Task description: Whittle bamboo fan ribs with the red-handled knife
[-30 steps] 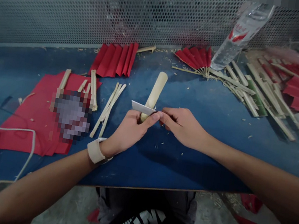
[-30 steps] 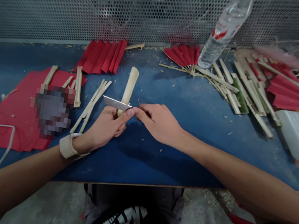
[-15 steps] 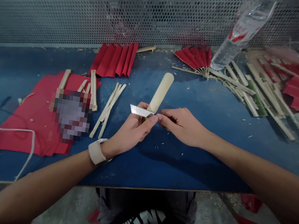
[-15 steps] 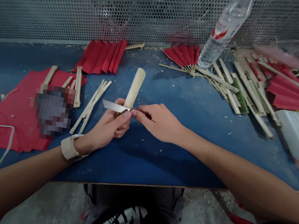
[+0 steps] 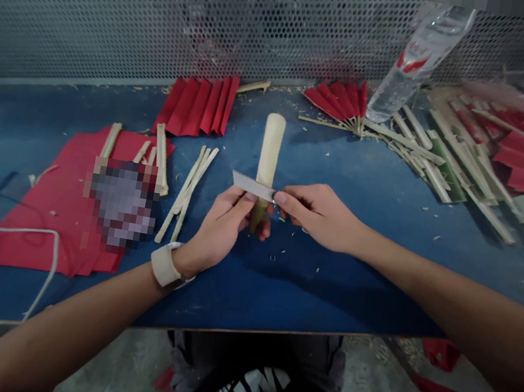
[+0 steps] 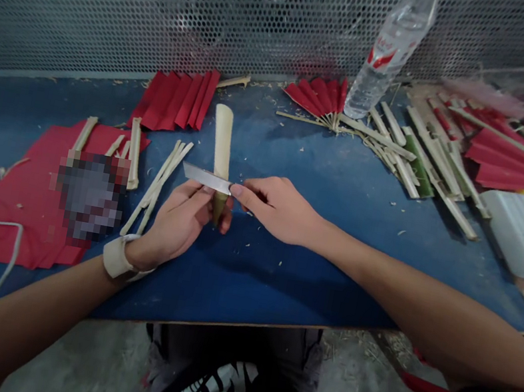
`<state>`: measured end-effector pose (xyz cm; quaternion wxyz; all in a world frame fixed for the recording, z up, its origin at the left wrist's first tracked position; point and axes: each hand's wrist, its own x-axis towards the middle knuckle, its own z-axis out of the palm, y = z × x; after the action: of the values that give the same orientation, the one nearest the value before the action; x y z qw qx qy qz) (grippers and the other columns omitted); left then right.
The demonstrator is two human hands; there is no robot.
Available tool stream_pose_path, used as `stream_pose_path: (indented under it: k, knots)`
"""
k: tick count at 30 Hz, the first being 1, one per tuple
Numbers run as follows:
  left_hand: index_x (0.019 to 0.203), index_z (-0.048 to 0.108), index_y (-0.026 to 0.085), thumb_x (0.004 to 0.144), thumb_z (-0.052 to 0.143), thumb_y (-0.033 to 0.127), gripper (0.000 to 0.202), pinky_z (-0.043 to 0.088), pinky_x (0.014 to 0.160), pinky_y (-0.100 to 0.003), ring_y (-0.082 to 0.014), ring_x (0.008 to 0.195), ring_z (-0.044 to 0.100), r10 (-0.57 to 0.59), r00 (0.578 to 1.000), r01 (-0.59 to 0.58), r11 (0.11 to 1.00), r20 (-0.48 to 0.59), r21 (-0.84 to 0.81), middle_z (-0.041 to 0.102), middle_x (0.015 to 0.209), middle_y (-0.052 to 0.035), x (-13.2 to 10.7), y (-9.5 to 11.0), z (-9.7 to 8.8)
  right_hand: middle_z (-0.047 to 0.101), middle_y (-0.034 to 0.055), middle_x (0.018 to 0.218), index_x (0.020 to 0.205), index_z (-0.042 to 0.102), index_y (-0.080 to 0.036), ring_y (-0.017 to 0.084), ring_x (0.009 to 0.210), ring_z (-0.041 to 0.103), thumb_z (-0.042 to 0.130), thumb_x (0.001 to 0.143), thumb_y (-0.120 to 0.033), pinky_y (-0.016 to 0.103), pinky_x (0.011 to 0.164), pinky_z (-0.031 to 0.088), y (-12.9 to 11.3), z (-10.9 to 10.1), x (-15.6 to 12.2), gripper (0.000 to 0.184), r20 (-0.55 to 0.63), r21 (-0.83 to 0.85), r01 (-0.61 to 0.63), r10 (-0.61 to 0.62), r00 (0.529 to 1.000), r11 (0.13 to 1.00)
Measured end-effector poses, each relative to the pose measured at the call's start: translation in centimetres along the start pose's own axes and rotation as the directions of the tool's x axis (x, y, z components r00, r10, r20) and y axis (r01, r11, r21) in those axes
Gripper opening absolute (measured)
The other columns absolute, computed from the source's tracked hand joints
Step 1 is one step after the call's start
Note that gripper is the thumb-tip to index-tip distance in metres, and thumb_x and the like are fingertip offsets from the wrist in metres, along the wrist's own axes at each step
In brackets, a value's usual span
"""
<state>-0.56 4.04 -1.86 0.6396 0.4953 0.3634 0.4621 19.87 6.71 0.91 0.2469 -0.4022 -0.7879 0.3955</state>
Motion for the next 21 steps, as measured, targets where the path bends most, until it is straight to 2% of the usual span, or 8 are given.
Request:
stream_pose_path:
  k: [3, 6, 10, 14, 18, 21]
  knots:
    - [0.094, 0.057, 0.017, 0.1, 0.062, 0.035, 0.019, 0.045, 0.053, -0.022, -0.0077, 0.054, 0.053, -0.035, 0.999, 0.032, 0.993, -0.026, -0.116, 0.06, 0.076, 0.0009, -0.1, 0.8, 0.7, 0.052, -0.0025, 0.058, 0.073, 0.062, -0.018, 0.01, 0.053, 0.046, 0.041, 0.106, -0.067, 0.027, 0.057, 0.03, 0.1, -0.1, 0.0, 0.063, 0.009, -0.021, 0.0, 0.0, 1.0, 1.0]
    - [0.103, 0.058, 0.017, 0.096, 0.065, 0.031, 0.017, 0.04, 0.055, -0.02, -0.0067, 0.057, 0.048, -0.054, 0.999, 0.053, 0.988, -0.001, -0.144, 0.057, 0.074, 0.002, -0.1, 1.2, 1.1, 0.054, -0.002, 0.059, 0.072, 0.06, -0.019, 0.01, 0.053, 0.048, 0.041, 0.107, -0.065, 0.027, 0.058, 0.03, 0.1, -0.2, 0.1, 0.061, 0.02, -0.06, 0.002, 0.0, 1.0, 0.998]
    - [0.11, 0.055, 0.019, 0.09, 0.073, 0.03, 0.029, 0.042, 0.053, -0.019, -0.0063, 0.058, 0.046, -0.045, 0.997, 0.046, 0.999, 0.063, -0.027, 0.052, 0.075, 0.0045, 0.0, 0.9, 0.7, 0.057, -0.0014, 0.06, 0.072, 0.059, -0.019, 0.011, 0.056, 0.05, 0.042, 0.107, -0.057, 0.028, 0.059, 0.031, 0.1, -0.4, 0.1, 0.055, 0.034, -0.085, -0.022, 0.025, 0.999, 0.996]
    - [0.118, 0.048, 0.021, 0.097, 0.071, 0.045, 0.039, 0.035, 0.043, -0.017, -0.006, 0.051, 0.039, -0.095, 0.994, 0.086, 0.987, 0.062, 0.135, 0.041, 0.071, 0.009, -0.3, 0.6, 0.3, 0.058, -0.0013, 0.061, 0.073, 0.059, -0.019, 0.011, 0.055, 0.05, 0.043, 0.107, -0.056, 0.028, 0.058, 0.03, 0.1, -0.4, 0.1, 0.053, 0.077, -0.122, -0.027, 0.037, 0.996, 0.992]
    - [0.121, 0.048, 0.02, 0.099, 0.069, 0.05, 0.043, 0.038, 0.045, -0.017, -0.0065, 0.054, 0.043, -0.071, 0.997, 0.062, 0.972, 0.032, 0.227, 0.047, 0.072, 0.0068, -0.5, 0.7, 0.1, 0.06, -0.0009, 0.063, 0.074, 0.06, -0.019, 0.011, 0.055, 0.05, 0.043, 0.106, -0.057, 0.028, 0.059, 0.03, 0.1, -0.4, 0.2, 0.053, 0.096, -0.119, -0.022, 0.033, 0.995, 0.993]
    - [0.113, 0.051, 0.019, 0.099, 0.067, 0.054, 0.041, 0.04, 0.047, -0.019, -0.0073, 0.055, 0.046, -0.054, 0.998, 0.04, 0.962, 0.044, 0.269, 0.048, 0.071, 0.0056, -0.4, 0.6, -0.2, 0.061, -0.0008, 0.063, 0.075, 0.062, -0.019, 0.012, 0.056, 0.051, 0.042, 0.107, -0.054, 0.028, 0.06, 0.032, 0.0, -0.4, 0.2, 0.051, 0.094, -0.093, -0.045, 0.054, 0.994, 0.995]
